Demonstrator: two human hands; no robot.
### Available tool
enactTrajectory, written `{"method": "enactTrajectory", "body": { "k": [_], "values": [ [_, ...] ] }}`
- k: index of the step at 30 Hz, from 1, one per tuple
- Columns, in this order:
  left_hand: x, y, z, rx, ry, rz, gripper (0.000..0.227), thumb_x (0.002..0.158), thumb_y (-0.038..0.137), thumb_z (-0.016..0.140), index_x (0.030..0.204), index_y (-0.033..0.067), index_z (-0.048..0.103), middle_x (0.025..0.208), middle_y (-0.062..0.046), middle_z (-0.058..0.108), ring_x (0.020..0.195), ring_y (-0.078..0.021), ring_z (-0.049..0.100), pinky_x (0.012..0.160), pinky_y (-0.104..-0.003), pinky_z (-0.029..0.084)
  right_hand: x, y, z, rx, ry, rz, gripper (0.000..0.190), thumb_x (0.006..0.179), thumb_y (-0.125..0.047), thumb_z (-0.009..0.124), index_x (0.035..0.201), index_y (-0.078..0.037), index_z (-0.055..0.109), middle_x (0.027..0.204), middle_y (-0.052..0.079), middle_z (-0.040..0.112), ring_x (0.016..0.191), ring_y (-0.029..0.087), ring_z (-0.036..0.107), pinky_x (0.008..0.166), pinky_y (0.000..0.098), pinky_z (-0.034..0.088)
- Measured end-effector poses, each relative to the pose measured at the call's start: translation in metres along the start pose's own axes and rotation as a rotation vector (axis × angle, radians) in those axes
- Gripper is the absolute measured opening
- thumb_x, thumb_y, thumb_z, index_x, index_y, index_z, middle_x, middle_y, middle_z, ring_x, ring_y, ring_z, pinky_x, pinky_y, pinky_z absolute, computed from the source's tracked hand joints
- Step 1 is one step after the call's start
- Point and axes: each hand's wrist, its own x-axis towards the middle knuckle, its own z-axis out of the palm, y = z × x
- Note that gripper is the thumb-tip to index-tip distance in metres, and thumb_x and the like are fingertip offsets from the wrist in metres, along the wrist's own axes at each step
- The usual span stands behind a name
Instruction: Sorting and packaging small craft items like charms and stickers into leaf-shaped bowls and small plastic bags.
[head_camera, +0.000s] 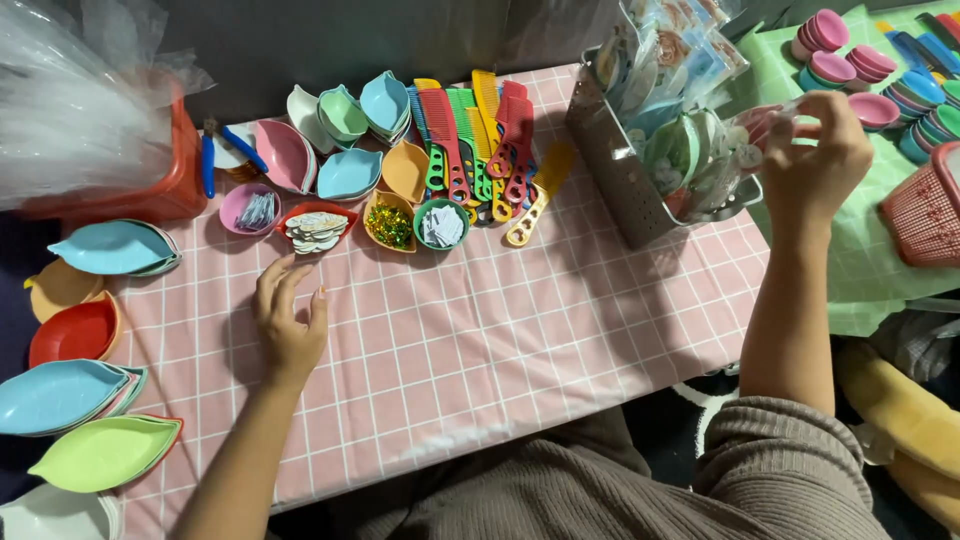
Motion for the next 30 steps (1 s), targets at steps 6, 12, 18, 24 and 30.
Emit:
{"method": "enactTrajectory", "body": {
  "k": [6, 12, 18, 24, 30],
  "values": [
    [-0.001, 0.003, 0.0, 0.073, -0.019, 0.042, 0.03, 0.083, -0.002, 0.065, 0.113, -0.0016, 0.069, 0.13, -0.017, 0.059, 0.112, -0.0337, 0.062, 0.1, -0.047, 0.045, 0.001, 0.011, 0.001, 0.099, 0.078, -0.019, 0.021, 0.09, 0.022, 0.076, 0.104, 0.008, 0.073, 0.099, 0.023, 0.074, 0.075, 0.03, 0.077, 0.053, 0.031, 0.065],
    [0.002, 0.006, 0.0, 0.026, -0.03, 0.049, 0.029, 0.084, -0.008, 0.064, 0.113, -0.0063, 0.068, 0.13, -0.019, 0.057, 0.107, -0.0329, 0.064, 0.097, -0.045, 0.052, -0.01, 0.023, 0.006, 0.042, -0.015, 0.013, 0.017, 0.09, 0.014, 0.08, 0.098, 0.004, 0.069, 0.098, 0.018, 0.073, 0.078, 0.026, 0.073, 0.054, 0.0316, 0.064],
    [0.004, 0.011, -0.003, 0.016, -0.056, 0.07, 0.03, 0.084, -0.011, 0.062, 0.113, -0.0076, 0.067, 0.13, -0.021, 0.056, 0.108, -0.0333, 0.064, 0.091, -0.043, 0.056, -0.02, 0.013, 0.026, -0.156, -0.155, 0.02, 0.023, 0.1, -0.011, 0.09, 0.091, -0.008, 0.069, 0.096, 0.008, 0.077, 0.062, 0.017, 0.072, 0.039, 0.0251, 0.038],
    [0.001, 0.009, -0.002, 0.028, -0.09, 0.025, 0.029, 0.084, -0.008, 0.064, 0.112, -0.0058, 0.068, 0.131, -0.02, 0.054, 0.111, -0.0324, 0.062, 0.096, -0.044, 0.054, -0.022, 0.018, 0.021, -0.03, -0.339, 0.184, 0.031, 0.102, -0.009, 0.088, 0.089, -0.004, 0.06, 0.1, 0.015, 0.072, 0.068, 0.025, 0.072, 0.047, 0.0345, 0.046],
    [-0.001, 0.006, 0.001, 0.039, -0.094, -0.043, 0.027, 0.086, 0.0, 0.068, 0.113, -0.0016, 0.069, 0.133, -0.017, 0.054, 0.112, -0.0324, 0.058, 0.099, -0.048, 0.048, -0.029, -0.012, 0.002, -0.051, -0.367, 0.21, 0.026, 0.102, -0.009, 0.081, 0.116, -0.006, 0.059, 0.113, 0.017, 0.07, 0.088, 0.025, 0.073, 0.056, 0.0375, 0.051]
  ]
}}
